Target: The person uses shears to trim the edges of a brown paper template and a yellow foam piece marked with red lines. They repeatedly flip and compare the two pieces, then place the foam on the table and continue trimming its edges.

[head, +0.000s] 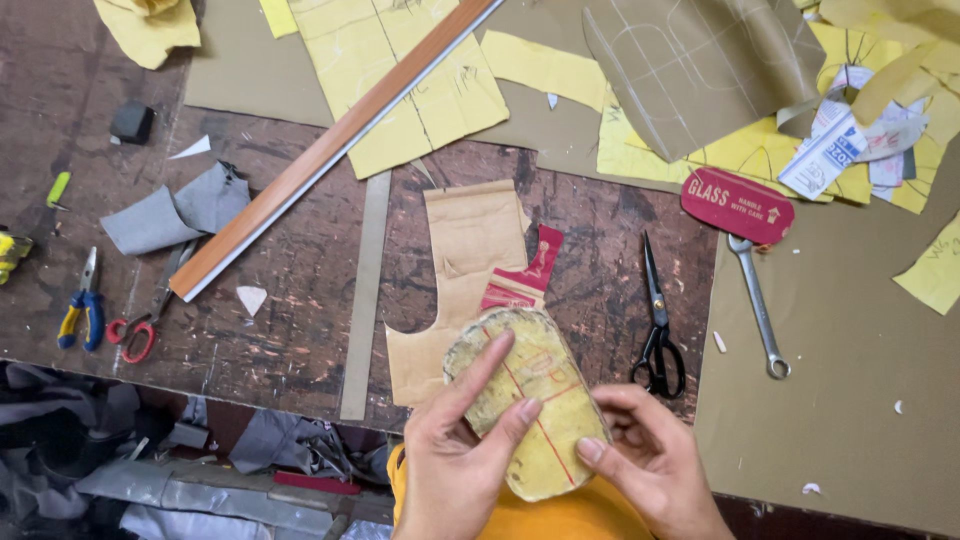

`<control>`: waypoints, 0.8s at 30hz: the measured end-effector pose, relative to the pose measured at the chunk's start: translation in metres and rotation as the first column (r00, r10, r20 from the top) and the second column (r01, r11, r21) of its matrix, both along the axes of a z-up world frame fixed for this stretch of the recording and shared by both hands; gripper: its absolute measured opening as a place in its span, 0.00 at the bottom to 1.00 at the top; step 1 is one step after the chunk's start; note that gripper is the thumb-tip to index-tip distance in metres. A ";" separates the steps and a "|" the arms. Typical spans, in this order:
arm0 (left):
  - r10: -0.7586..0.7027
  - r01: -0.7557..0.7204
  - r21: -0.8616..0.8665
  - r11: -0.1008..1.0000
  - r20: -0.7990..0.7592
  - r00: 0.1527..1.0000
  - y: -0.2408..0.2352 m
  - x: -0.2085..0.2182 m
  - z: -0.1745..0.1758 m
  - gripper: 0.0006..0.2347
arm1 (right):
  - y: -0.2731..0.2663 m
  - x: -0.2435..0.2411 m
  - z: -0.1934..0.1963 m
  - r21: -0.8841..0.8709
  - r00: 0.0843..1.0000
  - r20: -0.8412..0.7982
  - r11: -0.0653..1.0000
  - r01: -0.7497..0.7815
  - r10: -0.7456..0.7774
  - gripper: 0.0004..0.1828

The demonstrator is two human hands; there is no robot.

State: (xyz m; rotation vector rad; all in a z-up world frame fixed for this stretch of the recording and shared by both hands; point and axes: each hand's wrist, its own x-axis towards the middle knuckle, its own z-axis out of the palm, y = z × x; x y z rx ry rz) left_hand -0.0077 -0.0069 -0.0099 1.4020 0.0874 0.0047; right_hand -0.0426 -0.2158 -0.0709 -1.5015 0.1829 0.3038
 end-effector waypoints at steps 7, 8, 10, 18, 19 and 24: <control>0.081 -0.093 -0.103 0.990 -0.111 0.991 0.007 0.004 -0.001 0.30 | 0.004 0.002 0.019 0.077 0.997 -0.077 0.997 -0.010 0.016 0.27; 0.099 -0.110 -0.122 0.986 -0.090 0.991 0.008 0.005 0.000 0.30 | 0.004 0.001 0.022 0.080 0.997 -0.066 0.997 -0.022 0.027 0.29; 0.142 -0.146 -0.158 0.977 -0.040 0.989 0.009 0.007 0.000 0.30 | 0.006 -0.003 0.026 0.081 0.997 -0.069 0.996 -0.027 0.032 0.23; 0.199 -0.201 -0.236 0.951 -0.033 0.979 0.005 0.008 -0.001 0.31 | 0.014 -0.001 0.028 0.189 0.999 -0.030 0.982 0.019 -0.013 0.19; 0.209 -0.209 -0.245 0.947 -0.025 0.978 0.005 0.006 -0.002 0.31 | 0.015 -0.001 0.030 0.206 1.000 -0.022 0.979 0.012 -0.007 0.20; 0.220 -0.218 -0.123 0.968 -0.001 0.976 0.001 0.003 -0.006 0.31 | 0.023 0.002 0.034 0.193 1.000 -0.005 0.981 0.007 -0.006 0.22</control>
